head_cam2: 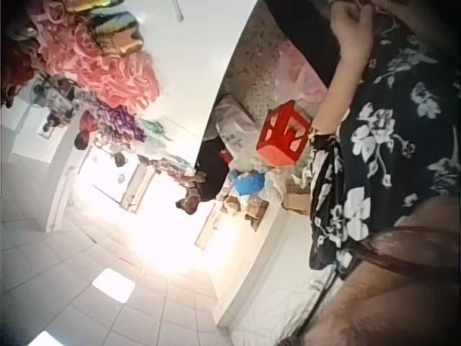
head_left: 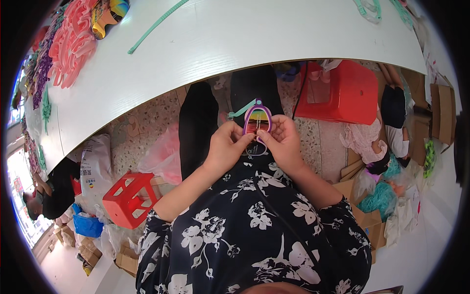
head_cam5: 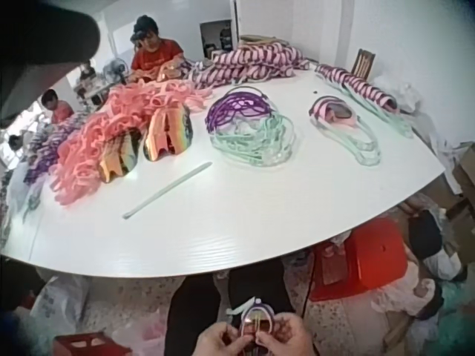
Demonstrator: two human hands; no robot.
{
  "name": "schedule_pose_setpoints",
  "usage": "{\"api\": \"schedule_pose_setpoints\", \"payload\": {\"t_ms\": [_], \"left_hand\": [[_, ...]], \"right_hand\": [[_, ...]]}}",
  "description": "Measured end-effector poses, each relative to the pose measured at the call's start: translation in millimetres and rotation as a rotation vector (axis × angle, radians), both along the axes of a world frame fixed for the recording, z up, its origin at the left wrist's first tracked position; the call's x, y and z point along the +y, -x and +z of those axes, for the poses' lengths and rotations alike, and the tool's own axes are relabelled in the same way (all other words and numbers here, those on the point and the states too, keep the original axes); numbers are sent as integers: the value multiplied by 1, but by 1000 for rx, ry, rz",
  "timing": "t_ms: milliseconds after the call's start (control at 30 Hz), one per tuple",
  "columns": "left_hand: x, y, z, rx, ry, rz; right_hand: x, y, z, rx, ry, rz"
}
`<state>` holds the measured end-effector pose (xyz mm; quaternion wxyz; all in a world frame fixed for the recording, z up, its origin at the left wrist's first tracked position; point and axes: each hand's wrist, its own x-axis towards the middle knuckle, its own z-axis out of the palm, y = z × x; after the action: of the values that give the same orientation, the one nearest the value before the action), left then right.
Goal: Assembling and inspecting colorful goggles and straps at a workspace.
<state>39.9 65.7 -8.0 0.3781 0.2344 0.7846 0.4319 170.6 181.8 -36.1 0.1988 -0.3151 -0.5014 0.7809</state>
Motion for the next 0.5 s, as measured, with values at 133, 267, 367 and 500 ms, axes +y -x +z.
{"api": "schedule_pose_setpoints", "payload": {"t_ms": [133,267,367,500], "left_hand": [[2,-2,-8,124,-46,-15],[2,2,-15,132,-91,-21],[5,1,-10,127,-110,-47],[2,6,-17,145,-108,-46]], "right_hand": [[5,0,1,-35,-85,44],[52,-1,19,-194,-366,368],[85,9,28,-253,-955,662],[100,50,50,27,-1403,842]]}}
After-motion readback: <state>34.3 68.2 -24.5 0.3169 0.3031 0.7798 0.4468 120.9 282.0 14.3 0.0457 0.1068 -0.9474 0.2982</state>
